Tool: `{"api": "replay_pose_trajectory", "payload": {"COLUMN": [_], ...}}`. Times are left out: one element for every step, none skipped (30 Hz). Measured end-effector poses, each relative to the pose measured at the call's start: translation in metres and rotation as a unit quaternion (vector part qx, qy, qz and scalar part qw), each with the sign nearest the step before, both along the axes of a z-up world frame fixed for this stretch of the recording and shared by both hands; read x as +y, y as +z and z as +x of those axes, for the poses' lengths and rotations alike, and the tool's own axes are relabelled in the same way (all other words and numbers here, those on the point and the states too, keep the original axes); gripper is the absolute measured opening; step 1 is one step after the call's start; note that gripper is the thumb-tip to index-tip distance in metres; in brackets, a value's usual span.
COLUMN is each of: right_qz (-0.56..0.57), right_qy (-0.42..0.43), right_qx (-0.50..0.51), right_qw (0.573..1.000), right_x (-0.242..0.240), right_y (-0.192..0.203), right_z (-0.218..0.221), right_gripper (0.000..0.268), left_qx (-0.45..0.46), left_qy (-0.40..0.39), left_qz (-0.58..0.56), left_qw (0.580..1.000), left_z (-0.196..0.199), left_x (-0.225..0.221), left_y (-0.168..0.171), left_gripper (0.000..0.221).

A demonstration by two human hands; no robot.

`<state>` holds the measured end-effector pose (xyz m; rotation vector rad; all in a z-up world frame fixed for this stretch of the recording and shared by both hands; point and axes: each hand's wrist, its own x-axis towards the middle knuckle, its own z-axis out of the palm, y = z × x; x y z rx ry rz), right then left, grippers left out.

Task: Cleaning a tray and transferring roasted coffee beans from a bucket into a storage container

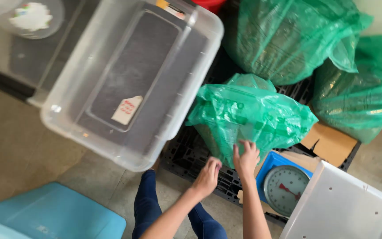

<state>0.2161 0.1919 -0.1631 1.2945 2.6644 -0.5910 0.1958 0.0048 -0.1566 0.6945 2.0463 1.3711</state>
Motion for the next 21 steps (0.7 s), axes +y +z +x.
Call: {"api": "replay_pose_trajectory", "payload": {"right_qz": [0.001,-0.038,-0.076,-0.075,-0.071,-0.067,-0.065,-0.075,-0.085,-0.087,-0.099,-0.112,-0.116,-0.180,-0.243,-0.249,-0.322,-0.393,-0.397,-0.474,-0.544], "right_qy": [0.011,0.015,0.018,0.025,0.056,0.084,0.088,0.117,0.146,0.146,0.148,0.149,0.146,0.133,0.121,0.121,0.059,-0.003,-0.002,-0.060,-0.117], "right_qx": [0.003,0.018,0.033,0.035,0.064,0.094,0.098,0.171,0.243,0.248,0.273,0.296,0.299,0.296,0.292,0.297,0.312,0.321,0.321,0.343,0.360], "right_qw": [1.000,0.999,0.996,0.996,0.994,0.990,0.989,0.975,0.955,0.954,0.945,0.937,0.936,0.928,0.917,0.914,0.892,0.862,0.860,0.809,0.749], "right_x": [-0.019,-0.040,-0.061,-0.079,-0.098,-0.118,-0.134,-0.152,-0.170,-0.191,-0.212,-0.236,-0.259,-0.284,-0.308,-0.328,-0.347,-0.364,-0.377,-0.388,-0.399], "right_y": [0.017,0.034,0.050,0.069,0.089,0.107,0.121,0.136,0.151,0.161,0.170,0.179,0.193,0.206,0.220,0.215,0.209,0.204,0.195,0.187,0.178], "right_z": [-0.004,-0.006,-0.008,-0.017,-0.025,-0.035,-0.053,-0.070,-0.089,-0.114,-0.140,-0.163,-0.187,-0.218,-0.250,-0.284,-0.319,-0.350,-0.387,-0.421,-0.454], "right_gripper": [0.025,0.026,0.027,0.027,0.027,0.026,0.026,0.028,0.031,0.031,0.032,0.034,0.034,0.029,0.025,0.025,0.031,0.037,0.037,0.034,0.032], "left_qx": [0.003,-0.022,-0.047,-0.044,-0.091,-0.137,-0.132,-0.146,-0.159,-0.155,-0.112,-0.070,-0.068,-0.079,-0.089,-0.085,-0.078,-0.074,-0.072,-0.096,-0.120], "left_qy": [0.011,0.001,-0.009,-0.003,0.000,-0.002,0.002,0.003,0.005,0.005,0.049,0.090,0.089,0.117,0.145,0.146,0.183,0.220,0.222,0.270,0.317], "left_qz": [0.001,-0.012,-0.023,-0.022,-0.011,0.000,0.002,-0.010,-0.023,-0.025,0.020,0.064,0.060,0.056,0.052,0.046,0.035,0.026,0.022,0.022,0.021], "left_qw": [1.000,1.000,0.999,0.999,0.996,0.991,0.991,0.989,0.987,0.988,0.992,0.991,0.992,0.988,0.984,0.985,0.979,0.972,0.972,0.958,0.940], "left_z": [0.005,0.010,0.016,0.016,0.015,0.011,-0.001,-0.013,-0.027,-0.042,-0.058,-0.072,-0.087,-0.110,-0.133,-0.151,-0.168,-0.182,-0.202,-0.218,-0.234], "left_x": [-0.019,-0.040,-0.060,-0.077,-0.094,-0.113,-0.128,-0.145,-0.161,-0.177,-0.192,-0.211,-0.232,-0.253,-0.275,-0.299,-0.324,-0.345,-0.370,-0.392,-0.413], "left_y": [0.017,0.032,0.048,0.060,0.071,0.082,0.094,0.106,0.119,0.125,0.131,0.137,0.145,0.152,0.160,0.148,0.135,0.123,0.128,0.134,0.139], "left_gripper": [0.015,0.011,0.008,0.008,0.009,0.009,0.009,0.015,0.022,0.022,0.022,0.022,0.022,0.020,0.018,0.018,0.020,0.024,0.024,0.025,0.027]}}
